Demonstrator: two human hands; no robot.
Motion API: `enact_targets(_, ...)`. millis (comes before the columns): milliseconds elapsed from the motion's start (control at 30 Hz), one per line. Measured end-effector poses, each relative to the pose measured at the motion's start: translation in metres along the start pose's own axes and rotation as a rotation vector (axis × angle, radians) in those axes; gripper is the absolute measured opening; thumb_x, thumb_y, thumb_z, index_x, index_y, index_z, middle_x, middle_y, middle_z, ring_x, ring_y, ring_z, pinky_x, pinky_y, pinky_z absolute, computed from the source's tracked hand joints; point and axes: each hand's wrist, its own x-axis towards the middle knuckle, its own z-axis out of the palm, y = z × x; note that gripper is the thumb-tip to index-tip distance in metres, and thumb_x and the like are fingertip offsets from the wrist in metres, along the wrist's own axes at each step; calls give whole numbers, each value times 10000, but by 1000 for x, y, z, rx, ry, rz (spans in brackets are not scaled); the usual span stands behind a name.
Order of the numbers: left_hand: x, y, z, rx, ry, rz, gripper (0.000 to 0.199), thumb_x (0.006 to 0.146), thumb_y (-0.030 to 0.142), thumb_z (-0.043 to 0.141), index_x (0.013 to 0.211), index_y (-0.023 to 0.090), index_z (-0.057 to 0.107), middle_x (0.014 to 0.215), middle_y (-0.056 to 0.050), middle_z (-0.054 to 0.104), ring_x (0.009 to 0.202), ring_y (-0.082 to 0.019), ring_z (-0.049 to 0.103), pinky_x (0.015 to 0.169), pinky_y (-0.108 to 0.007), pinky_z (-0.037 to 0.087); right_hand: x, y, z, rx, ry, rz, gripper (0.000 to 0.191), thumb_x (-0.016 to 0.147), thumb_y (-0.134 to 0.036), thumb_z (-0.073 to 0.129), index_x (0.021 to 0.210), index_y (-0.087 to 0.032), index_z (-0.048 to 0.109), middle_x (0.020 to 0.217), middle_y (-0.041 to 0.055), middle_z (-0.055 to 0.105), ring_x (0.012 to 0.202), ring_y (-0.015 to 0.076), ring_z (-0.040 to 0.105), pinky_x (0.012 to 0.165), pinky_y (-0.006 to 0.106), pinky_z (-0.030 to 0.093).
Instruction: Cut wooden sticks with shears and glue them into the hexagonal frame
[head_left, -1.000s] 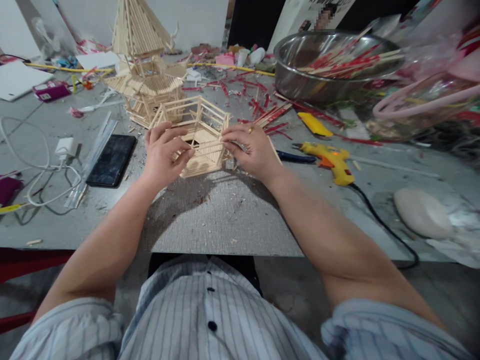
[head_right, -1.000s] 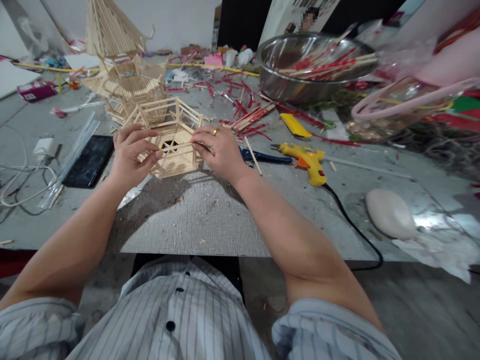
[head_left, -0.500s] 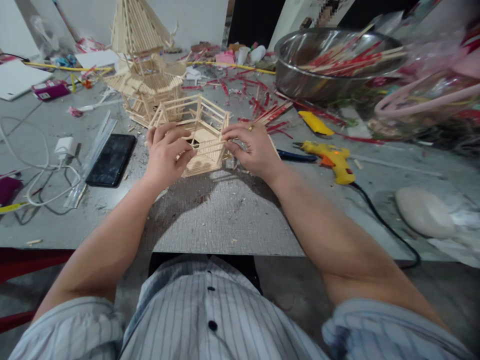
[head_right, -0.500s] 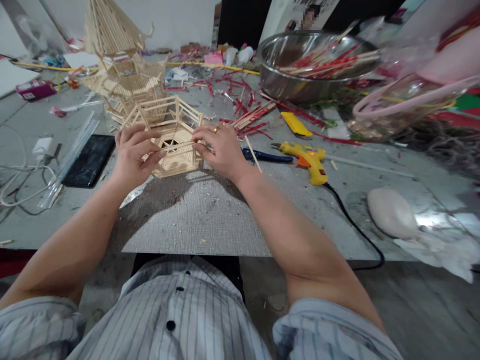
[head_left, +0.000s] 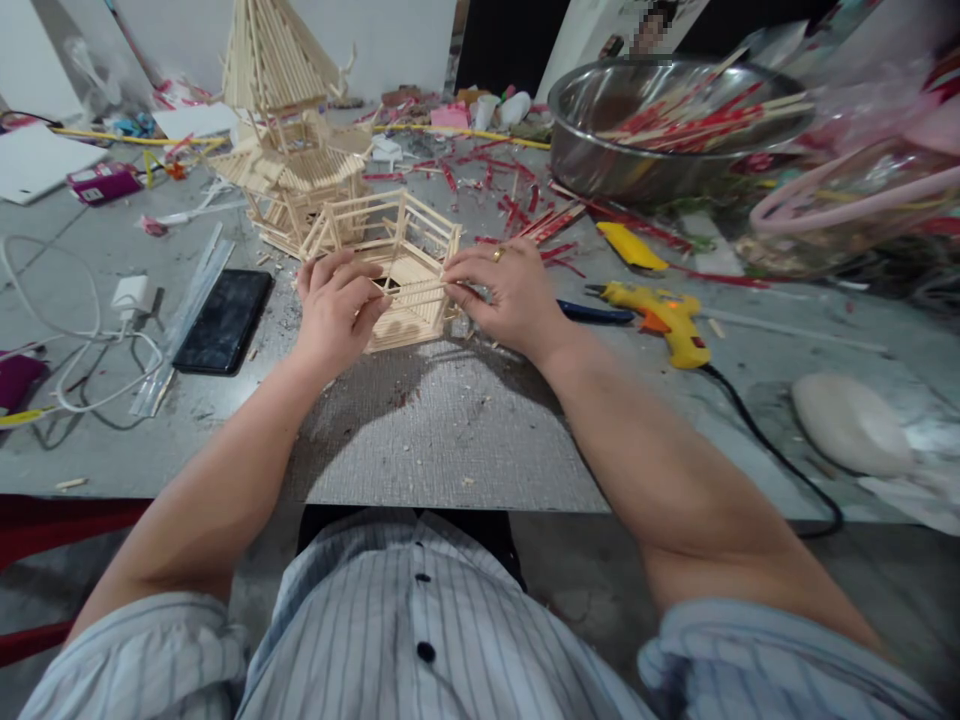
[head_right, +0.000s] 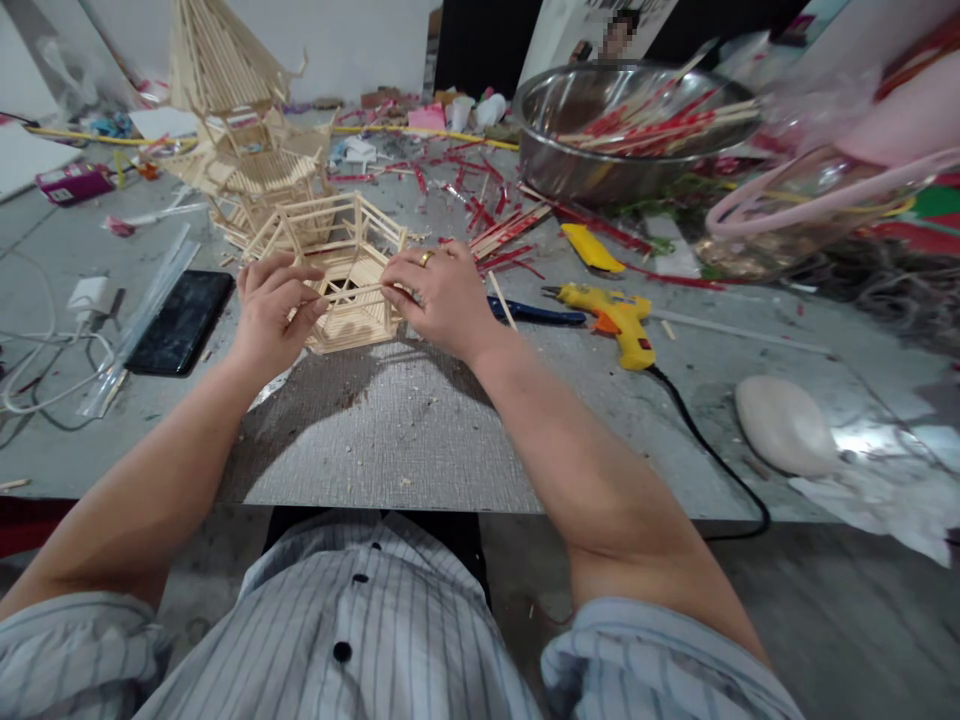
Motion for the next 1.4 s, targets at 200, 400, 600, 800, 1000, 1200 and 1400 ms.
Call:
enact_targets(200, 0, -1, 0, -16, 0, -4, 233, 904, 442, 482, 809, 276, 616, 1067, -31, 712, 1232, -282, 518, 1098, -567, 266, -2, 0, 3, -59, 15, -29, 217, 926, -419, 468, 932, -291, 643, 1068, 38, 704, 1005, 261, 621, 938, 498, 363)
enact_targets(400, -2, 0, -1, 4, 28, -3, 249, 910, 456, 465, 819, 286, 622, 1014, -7, 730, 1194, -262, 549, 1111, -572, 254, -5, -3, 3, -19, 9, -35, 195, 912, -402, 489, 916, -274, 636, 1062, 56, 694, 1030, 270, 610, 951, 496, 363)
enact_targets(600, -1, -1, -10, 0, 0, 25, 221, 889, 449, 488, 826, 292, 630, 973, -20, 734, 1171, -260, 563, 1098, -549, 298, -7, -8, 0, 3, -6, -34, 241, 910, -466, 485, 892, -276, 633, 1020, 64, 692, 1035, 284, 607, 977, 538, 370)
enact_targets(800, 1, -1, -14, 1, -19, 36, 238, 893, 452, 478, 819, 287, 633, 934, -15, 734, 1152, -261, 580, 1078, -542, 326, -5, -8, -1, 34, -15, -36, 260, 901, -499, 493, 867, -284, 636, 994, 76, 691, 1022, 291, 617, 943, 532, 418)
enact_targets(1000, 2, 2, -19, -25, -67, 41, 218, 895, 418, 483, 800, 278, 621, 896, -16, 727, 1124, -253, 596, 1096, -528, 311, -6, -5, 1, 73, 0, -38, 259, 892, -497, 506, 910, -276, 641, 993, 58, 693, 1031, 272, 612, 971, 509, 411)
enact_targets(1200, 4, 2, -24, -40, -114, 46, 190, 879, 388, 498, 777, 279, 615, 875, -19, 719, 1121, -261, 594, 1108, -541, 276, -6, -5, 0, 85, -15, -34, 291, 899, -520, 495, 911, -266, 636, 1007, 63, 691, 1032, 270, 611, 962, 501, 420)
enact_targets(1400, 2, 0, -20, -46, -106, 43, 189, 878, 392, 506, 792, 274, 625, 862, -24, 712, 1115, -261, 592, 1104, -536, 280, -7, -4, 1, 92, -21, -46, 275, 911, -491, 490, 915, -258, 636, 1008, 64, 684, 1032, 264, 610, 966, 495, 412)
